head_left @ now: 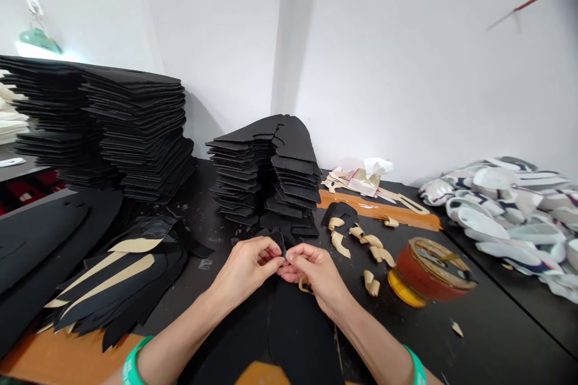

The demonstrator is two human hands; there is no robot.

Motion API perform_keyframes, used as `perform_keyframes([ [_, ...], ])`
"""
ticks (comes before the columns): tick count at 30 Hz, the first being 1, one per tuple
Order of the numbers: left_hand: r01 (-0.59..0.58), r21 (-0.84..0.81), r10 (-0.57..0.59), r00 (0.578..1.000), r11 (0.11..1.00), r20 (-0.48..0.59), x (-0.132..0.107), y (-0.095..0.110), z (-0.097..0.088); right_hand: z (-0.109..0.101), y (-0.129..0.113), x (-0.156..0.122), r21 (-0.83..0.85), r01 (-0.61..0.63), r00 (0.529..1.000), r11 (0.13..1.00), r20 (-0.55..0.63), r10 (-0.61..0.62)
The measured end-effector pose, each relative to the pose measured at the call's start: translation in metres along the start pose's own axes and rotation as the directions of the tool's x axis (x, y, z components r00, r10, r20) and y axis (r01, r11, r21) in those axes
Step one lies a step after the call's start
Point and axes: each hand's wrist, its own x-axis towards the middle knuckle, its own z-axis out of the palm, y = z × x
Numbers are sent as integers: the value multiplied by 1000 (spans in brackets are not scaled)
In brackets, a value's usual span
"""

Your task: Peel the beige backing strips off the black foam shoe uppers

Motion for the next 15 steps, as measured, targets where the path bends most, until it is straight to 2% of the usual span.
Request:
perform_keyframes([
  [6, 37, -73, -35, 999, 997, 31, -2, -3, 0, -2, 0, 0, -10, -18, 1000, 1000, 4, 18],
  [11, 25, -64, -22, 999, 998, 43, -3, -1, -1, -2, 0, 0, -51, -17, 1000, 999, 5, 17],
  [15, 15, -43, -13, 999, 999, 45, -2, 1, -3, -1, 3, 1, -110, 31, 999, 993, 10, -30],
])
